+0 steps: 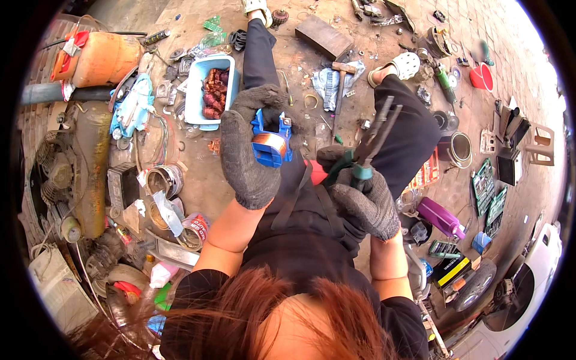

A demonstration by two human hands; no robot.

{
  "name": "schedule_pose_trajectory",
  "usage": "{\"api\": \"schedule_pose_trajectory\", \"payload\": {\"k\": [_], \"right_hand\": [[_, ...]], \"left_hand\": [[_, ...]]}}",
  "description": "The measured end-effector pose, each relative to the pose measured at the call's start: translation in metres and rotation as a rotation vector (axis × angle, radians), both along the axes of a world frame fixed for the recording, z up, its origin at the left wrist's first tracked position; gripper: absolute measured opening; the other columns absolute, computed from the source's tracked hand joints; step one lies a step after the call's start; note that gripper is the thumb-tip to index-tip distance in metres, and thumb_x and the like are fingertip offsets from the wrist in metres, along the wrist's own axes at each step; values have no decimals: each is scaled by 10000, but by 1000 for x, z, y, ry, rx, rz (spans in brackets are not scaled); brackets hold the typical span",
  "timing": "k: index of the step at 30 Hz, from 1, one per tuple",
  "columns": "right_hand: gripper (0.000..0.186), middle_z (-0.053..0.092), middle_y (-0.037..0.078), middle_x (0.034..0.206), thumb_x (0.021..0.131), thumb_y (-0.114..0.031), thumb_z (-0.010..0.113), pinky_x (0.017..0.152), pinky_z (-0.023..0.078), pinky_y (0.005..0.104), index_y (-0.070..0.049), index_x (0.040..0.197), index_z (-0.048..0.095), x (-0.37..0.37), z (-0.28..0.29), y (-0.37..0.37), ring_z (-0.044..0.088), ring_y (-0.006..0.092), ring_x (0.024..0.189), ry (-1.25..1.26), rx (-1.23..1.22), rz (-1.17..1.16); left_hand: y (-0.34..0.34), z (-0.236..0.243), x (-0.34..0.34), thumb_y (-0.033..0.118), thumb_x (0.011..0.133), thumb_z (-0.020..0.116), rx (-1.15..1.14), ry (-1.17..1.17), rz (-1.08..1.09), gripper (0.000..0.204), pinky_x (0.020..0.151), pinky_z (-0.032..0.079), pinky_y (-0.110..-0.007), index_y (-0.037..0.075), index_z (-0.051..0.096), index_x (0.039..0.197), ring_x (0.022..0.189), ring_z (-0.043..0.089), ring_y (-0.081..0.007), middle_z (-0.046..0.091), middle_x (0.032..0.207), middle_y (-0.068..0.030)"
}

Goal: The person sits on the floor and uses a metal file to smooth a small metal component. They then use pliers to manipulate a small blue plastic part and place it into a blue container.

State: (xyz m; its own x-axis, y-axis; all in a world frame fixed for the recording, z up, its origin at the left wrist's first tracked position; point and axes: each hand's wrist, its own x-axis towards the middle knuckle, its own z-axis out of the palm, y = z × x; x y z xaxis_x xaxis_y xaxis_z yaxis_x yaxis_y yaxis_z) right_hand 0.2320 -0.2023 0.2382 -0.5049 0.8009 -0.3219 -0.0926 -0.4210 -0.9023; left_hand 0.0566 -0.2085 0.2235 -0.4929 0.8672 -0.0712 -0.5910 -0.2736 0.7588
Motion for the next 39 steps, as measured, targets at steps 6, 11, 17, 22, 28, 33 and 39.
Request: {"api": "schedule_pose_trajectory", "payload": {"k": [6,11,17,22,28,33,39], "right_hand": [[216,552,203,1131,753,-127,683,881,448,374,27,897,636,17,13,6,581,318,1004,-385,511,318],[249,588,205,1077,730,-155,717,837,475,376,32,879,647,17,22,8,612,339,934,-426,605,341],[237,608,224,1043,715,-174,720,775,503,375,35,808,656,16,28,10,634,356,860,-519,666,355],[237,612,225,1035,715,-192,720,756,505,373,30,752,644,19,28,10,638,362,836,-600,724,375],[217,624,182,984,675,-107,710,771,488,351,46,798,618,23,29,9,625,340,883,-623,614,383],[276,626,190,837,663,-178,764,658,505,346,19,763,599,15,28,9,633,332,705,-677,689,243],[517,585,142,841,669,-172,780,672,496,339,-10,1070,495,9,11,3,607,245,726,-612,625,73]], "left_hand": [[-8,12,-18,455,980,351,-83,302,-137,543,735,523,-321,-32,563,1092,860,611,-200,605,1024,-128],[-12,0,-23,458,982,332,-47,261,-172,546,650,534,-295,-25,578,1041,798,626,-190,610,989,-120],[-10,12,-24,433,981,336,-67,511,-160,523,614,532,-281,-26,584,1009,772,628,-179,606,988,-111],[-13,10,-25,417,977,341,-106,612,-144,507,597,530,-278,-29,582,1004,748,626,-171,607,962,-106],[-14,2,-27,373,976,345,-160,526,-205,467,598,524,-277,-28,583,998,722,615,-161,607,937,-105],[-10,-2,-31,331,974,344,-105,688,-148,432,702,493,-290,-36,572,978,777,589,-166,598,941,-112],[-9,-16,-32,267,971,363,23,658,-180,352,779,470,-292,-32,540,1027,870,569,-176,581,1010,-116]]}}
